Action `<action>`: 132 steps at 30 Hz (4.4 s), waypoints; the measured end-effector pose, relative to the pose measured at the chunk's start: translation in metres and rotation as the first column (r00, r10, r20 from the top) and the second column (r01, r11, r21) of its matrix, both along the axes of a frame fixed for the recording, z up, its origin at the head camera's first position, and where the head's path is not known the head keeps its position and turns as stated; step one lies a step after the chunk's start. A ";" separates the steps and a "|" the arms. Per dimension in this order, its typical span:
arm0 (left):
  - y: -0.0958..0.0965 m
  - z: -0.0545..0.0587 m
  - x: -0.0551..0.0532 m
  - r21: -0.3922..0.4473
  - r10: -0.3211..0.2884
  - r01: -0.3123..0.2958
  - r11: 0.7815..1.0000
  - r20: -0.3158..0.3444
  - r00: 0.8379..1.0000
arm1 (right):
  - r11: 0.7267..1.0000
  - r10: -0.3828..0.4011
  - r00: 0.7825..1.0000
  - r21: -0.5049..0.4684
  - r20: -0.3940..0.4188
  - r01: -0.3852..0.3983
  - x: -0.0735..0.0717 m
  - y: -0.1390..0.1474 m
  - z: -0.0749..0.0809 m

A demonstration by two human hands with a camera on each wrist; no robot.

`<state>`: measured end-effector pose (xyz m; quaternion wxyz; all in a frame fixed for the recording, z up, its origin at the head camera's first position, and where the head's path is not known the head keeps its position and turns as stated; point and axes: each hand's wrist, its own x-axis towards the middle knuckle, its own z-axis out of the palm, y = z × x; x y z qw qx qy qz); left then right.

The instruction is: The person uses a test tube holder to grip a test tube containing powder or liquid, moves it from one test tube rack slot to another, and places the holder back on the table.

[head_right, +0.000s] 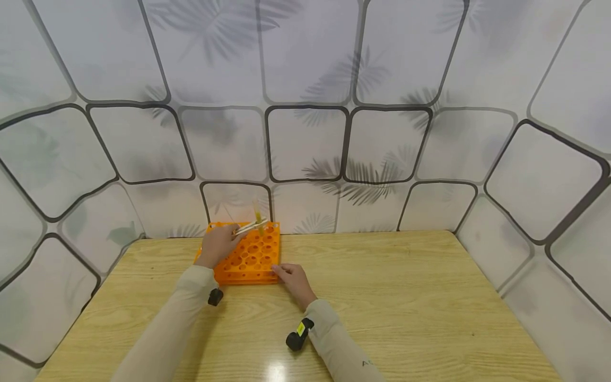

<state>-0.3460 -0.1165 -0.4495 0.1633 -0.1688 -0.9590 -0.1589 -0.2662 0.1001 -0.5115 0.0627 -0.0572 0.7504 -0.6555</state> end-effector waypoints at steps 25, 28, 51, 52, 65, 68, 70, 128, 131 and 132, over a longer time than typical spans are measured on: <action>0.003 -0.004 0.002 -0.044 0.028 -0.029 0.999 -0.015 0.999 | 1.000 0.017 1.000 0.007 -0.010 -0.017 0.011 -0.001 0.020; 0.002 -0.005 0.001 -0.046 0.027 -0.028 0.999 -0.023 0.999 | 1.000 0.014 1.000 0.006 0.001 -0.014 0.016 -0.002 0.028; 0.005 0.001 0.003 -0.159 0.027 -0.021 0.987 0.039 0.999 | 1.000 0.022 1.000 0.011 0.007 -0.022 0.015 -0.001 0.028; 0.006 0.001 0.003 -0.162 0.025 -0.018 0.987 0.041 0.999 | 1.000 0.024 1.000 0.007 0.004 -0.024 0.016 -0.001 0.028; 0.006 0.006 0.005 -0.088 0.007 0.003 0.996 0.108 0.994 | 0.999 0.043 0.999 -0.011 -0.003 -0.043 0.014 -0.001 0.026; 0.006 0.005 0.003 -0.083 0.009 0.002 0.997 0.134 0.991 | 0.999 0.041 0.999 -0.015 0.000 -0.041 0.013 -0.001 0.024; 0.006 0.004 0.002 -0.076 0.007 0.004 0.997 0.146 0.989 | 0.999 0.037 0.999 -0.025 0.005 -0.037 0.009 0.000 0.018; 0.005 -0.003 0.003 -0.026 -0.028 0.031 0.999 0.109 0.994 | 0.999 0.026 1.000 -0.024 0.009 -0.026 0.006 0.000 0.014; 0.006 -0.004 0.003 -0.029 -0.026 0.029 0.999 0.115 0.993 | 1.000 0.013 1.000 -0.020 0.009 -0.013 0.000 0.000 0.004; 0.006 -0.003 0.003 -0.024 -0.026 0.029 0.999 0.119 0.992 | 1.000 0.006 1.000 -0.021 0.016 -0.006 -0.002 0.000 0.001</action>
